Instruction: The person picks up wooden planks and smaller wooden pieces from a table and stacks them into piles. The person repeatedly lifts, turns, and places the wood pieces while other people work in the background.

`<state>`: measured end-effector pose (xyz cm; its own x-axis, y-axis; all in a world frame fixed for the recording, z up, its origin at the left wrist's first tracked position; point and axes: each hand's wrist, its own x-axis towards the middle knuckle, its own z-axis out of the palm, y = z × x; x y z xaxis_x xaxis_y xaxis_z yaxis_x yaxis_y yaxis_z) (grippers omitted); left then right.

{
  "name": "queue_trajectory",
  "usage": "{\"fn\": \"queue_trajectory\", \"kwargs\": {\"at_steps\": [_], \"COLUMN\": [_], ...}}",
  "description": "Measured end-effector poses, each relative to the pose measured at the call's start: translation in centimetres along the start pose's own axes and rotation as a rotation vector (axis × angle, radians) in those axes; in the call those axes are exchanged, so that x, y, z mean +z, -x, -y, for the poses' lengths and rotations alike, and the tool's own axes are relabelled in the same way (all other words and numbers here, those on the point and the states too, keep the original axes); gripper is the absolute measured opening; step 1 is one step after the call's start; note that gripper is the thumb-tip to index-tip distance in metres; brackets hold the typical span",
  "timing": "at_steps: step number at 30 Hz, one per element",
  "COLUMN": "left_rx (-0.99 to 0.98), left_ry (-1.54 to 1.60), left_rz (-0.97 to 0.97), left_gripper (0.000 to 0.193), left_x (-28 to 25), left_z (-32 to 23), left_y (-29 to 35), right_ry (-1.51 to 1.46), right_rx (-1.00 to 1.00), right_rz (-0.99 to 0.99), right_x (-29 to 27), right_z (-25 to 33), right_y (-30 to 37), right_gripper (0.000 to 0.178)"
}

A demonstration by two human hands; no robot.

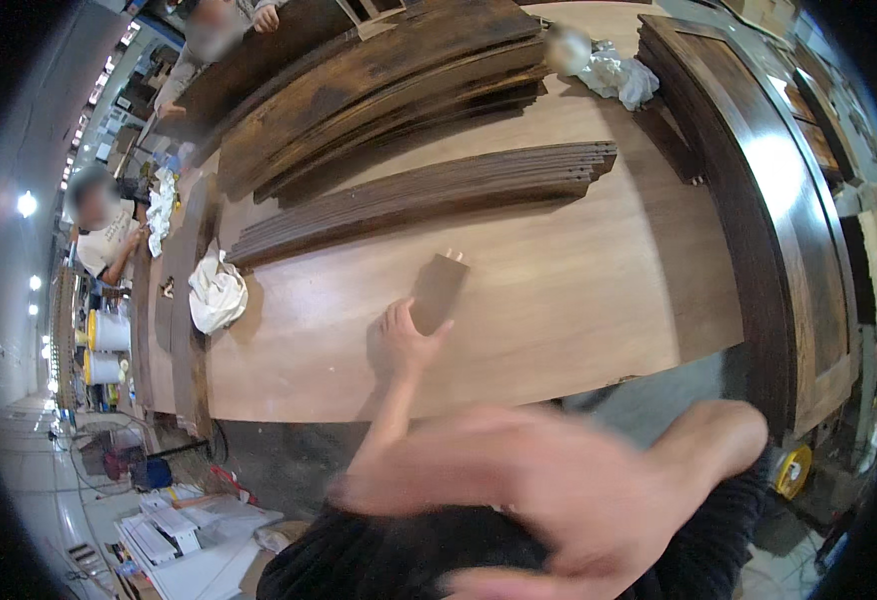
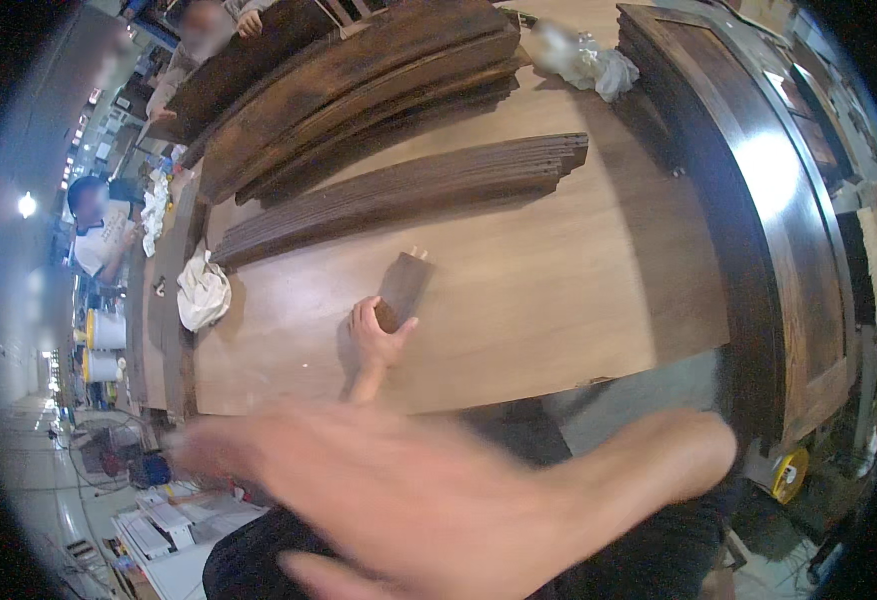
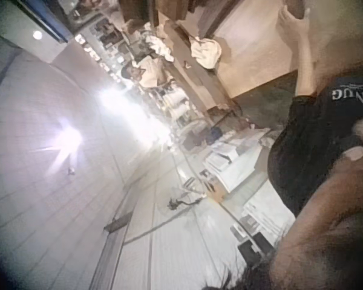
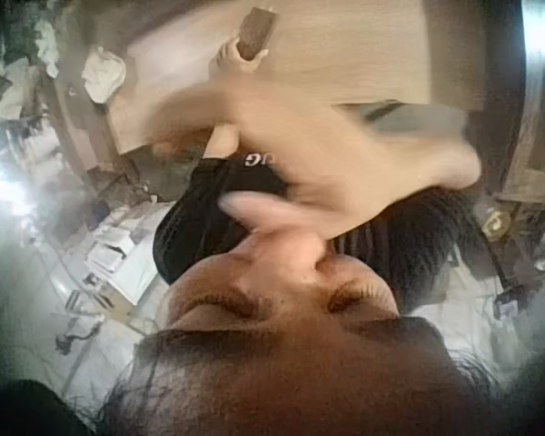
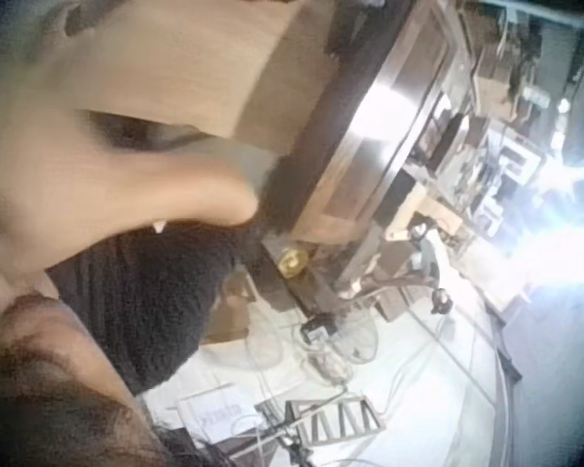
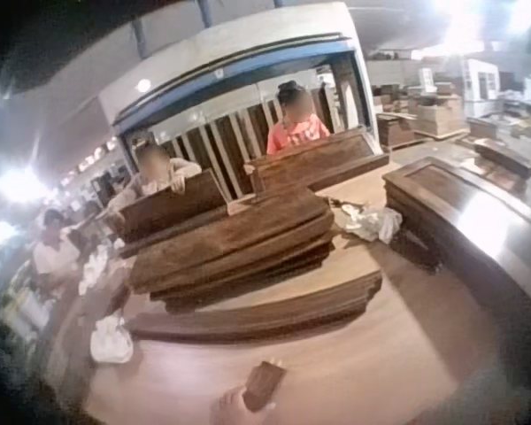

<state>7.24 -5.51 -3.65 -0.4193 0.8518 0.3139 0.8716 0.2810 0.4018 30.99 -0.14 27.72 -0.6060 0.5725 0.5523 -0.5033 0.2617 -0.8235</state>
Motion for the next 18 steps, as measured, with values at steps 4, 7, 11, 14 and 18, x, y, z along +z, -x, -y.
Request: {"fn": "queue_trajectory", "kwargs": {"at_steps": [4,7,11,14,18], "left_rx": [-0.111,-0.184,-0.543,-0.391,-0.316], "left_ry": [0.033,0.3,1.315,1.982,1.952], "left_rz": [0.024,0.071,0.279,0.538,0.625], "left_gripper": [0.064,0.062,0.061,0.069,0.072], "left_x": [-1.0,0.1,-3.4,-5.2,-4.9], "left_z": [-1.8,-2.2,-4.7,-6.3,-9.4], "left_y": [0.0,-0.7,-0.9,-3.8,-8.7], "right_ry": [0.26,0.613,0.629,0.918,1.097], "right_rx": [0.259,0.531,0.5,0.486,0.536], "right_rz": [-0.399,-0.61,-0.601,-0.546,-0.473], "right_x": [-14.8,-25.3,-21.7,-21.0,-20.1], "right_z": [-9.6,-23.7,-29.3,-30.7,-29.3], "right_y": [2.4,8.3,9.0,8.1,7.7], "right_gripper": [0.058,0.068,0.079,0.074,0.077]}}
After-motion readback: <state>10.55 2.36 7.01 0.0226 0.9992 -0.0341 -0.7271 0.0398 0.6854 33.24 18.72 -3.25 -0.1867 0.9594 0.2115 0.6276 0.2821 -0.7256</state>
